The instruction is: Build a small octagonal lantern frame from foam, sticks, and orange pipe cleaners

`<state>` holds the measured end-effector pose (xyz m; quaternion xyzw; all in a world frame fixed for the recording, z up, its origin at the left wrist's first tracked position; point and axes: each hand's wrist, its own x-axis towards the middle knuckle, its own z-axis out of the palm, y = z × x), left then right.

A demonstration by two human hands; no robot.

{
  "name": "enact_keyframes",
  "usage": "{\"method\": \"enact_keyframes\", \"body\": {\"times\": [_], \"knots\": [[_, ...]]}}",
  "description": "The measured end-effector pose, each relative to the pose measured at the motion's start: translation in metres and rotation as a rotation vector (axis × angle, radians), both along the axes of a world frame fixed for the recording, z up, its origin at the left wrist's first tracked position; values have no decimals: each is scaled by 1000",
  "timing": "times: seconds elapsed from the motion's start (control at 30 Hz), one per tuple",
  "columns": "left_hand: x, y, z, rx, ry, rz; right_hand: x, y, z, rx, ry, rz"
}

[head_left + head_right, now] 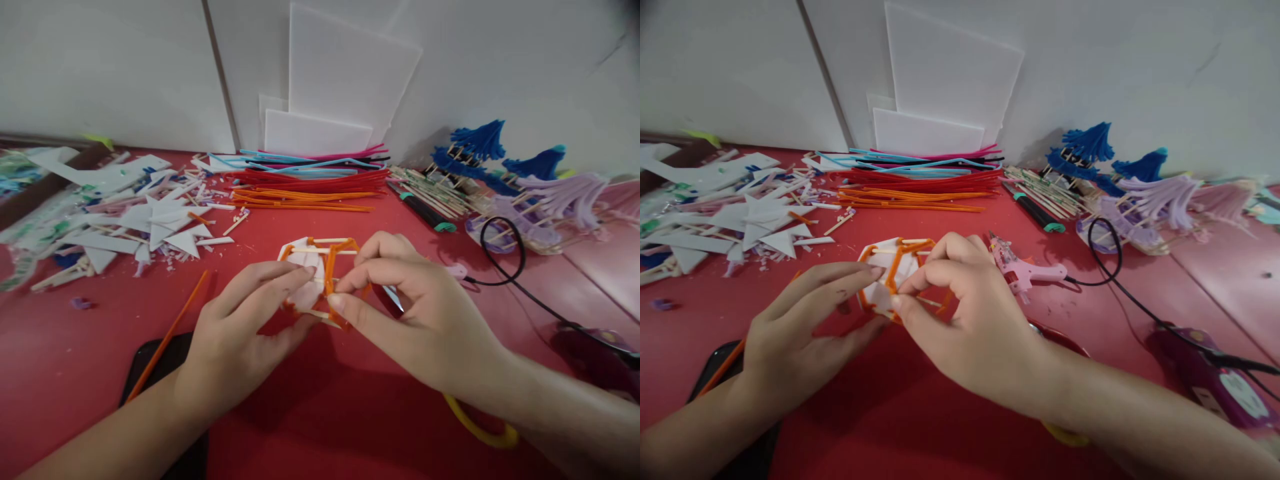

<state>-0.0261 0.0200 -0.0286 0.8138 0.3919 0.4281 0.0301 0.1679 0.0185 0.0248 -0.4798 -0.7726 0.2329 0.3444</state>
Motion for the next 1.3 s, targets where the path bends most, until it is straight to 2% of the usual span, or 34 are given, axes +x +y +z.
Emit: {"method": "enact_keyframes", "body": {"times": [0.17,0.27,0.37,0.47,0.57,0.9,1.13,1.23,1.3], "knots": [[-5,6,-13,-446,-319,-21,21,12,12,237,8,-98],[-6,7,-14,-583,-507,-120,39,24,15,296,65,-118],[-4,7,-10,-581,-601,-244,52,36,10,244,66,63],[-3,7,-6,-552,-616,-308,52,41,2,152,-72,200],[-4,7,-5,-531,-546,-309,44,40,-6,134,-157,220],[-7,-2,0,-526,-307,-242,41,47,-20,163,-56,257],[-4,2,-10,-515,-378,-245,41,45,-18,119,-93,338],[-7,4,-12,-474,-290,-166,41,44,-18,48,-149,322],[-9,5,-15,-408,-208,-73,43,46,-21,-38,-127,241]]}}
